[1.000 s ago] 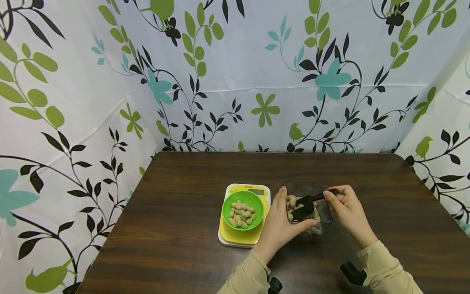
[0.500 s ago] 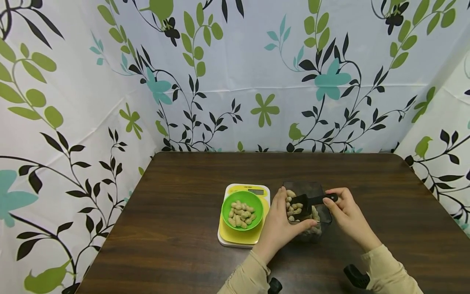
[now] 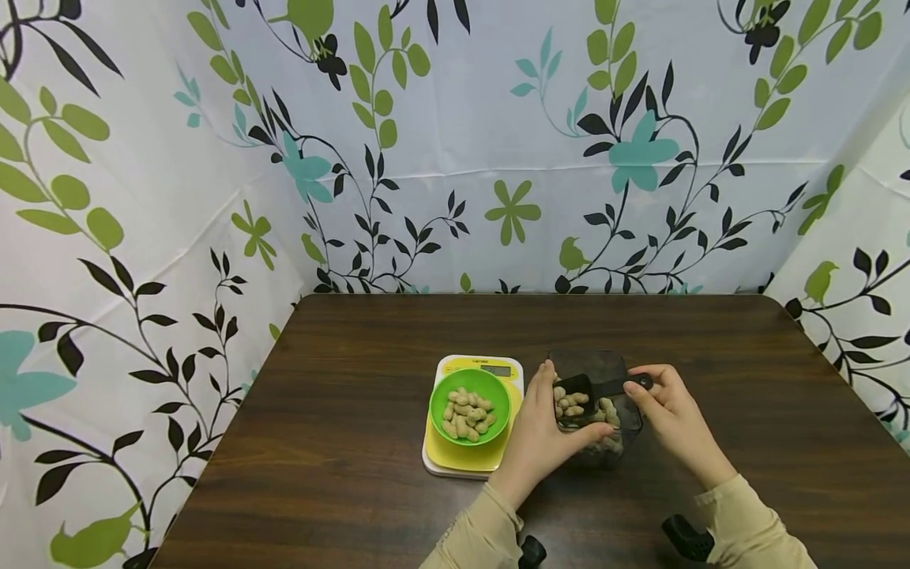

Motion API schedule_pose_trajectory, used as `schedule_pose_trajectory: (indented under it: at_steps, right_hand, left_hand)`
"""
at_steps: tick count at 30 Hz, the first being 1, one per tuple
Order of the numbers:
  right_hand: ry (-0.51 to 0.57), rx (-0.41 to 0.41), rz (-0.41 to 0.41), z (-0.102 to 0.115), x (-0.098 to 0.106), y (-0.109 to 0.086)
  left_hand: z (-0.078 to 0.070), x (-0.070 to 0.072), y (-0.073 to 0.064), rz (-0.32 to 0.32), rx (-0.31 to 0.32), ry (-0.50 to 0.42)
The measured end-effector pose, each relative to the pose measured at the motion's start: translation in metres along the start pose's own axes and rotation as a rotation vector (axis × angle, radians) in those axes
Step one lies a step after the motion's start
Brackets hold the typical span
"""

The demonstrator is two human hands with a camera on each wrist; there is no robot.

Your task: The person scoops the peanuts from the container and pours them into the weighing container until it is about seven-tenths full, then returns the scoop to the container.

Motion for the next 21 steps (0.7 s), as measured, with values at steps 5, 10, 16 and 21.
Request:
schedule_pose_trajectory:
  at_steps: [5, 10, 16, 21]
  right_hand:
    - [0.101, -0.032, 0.005, -0.002, 0.0, 0.0]
    - [0.269, -0.022, -0.019, -0.005, 0.001, 0.0]
    - [0.516, 0.008, -0.092, -0.009, 0.001, -0.006]
    - [0.553, -0.004, -0.138, -0.015, 0.001, -0.014]
  left_hand:
    - [-0.002, 0.001, 0.0, -0.003, -0.005, 0.005]
    - [-0.001, 0.003, 0.0, -0.012, 0.005, -0.01]
    - [0.003, 0.003, 0.0, -0.009, 0.031, -0.017]
    - [0.003, 0.002, 0.0, -0.005, 0.033, -0.012]
Point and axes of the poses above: each hand's wrist, its own y-axis towards the middle knuckle, its own x-axis out of the back of the hand, z = x × y, the point moved 8 cm from there along y, towards the middle knuckle, and after that the axes turned 9 degrees about z, right-handed, at the moved point
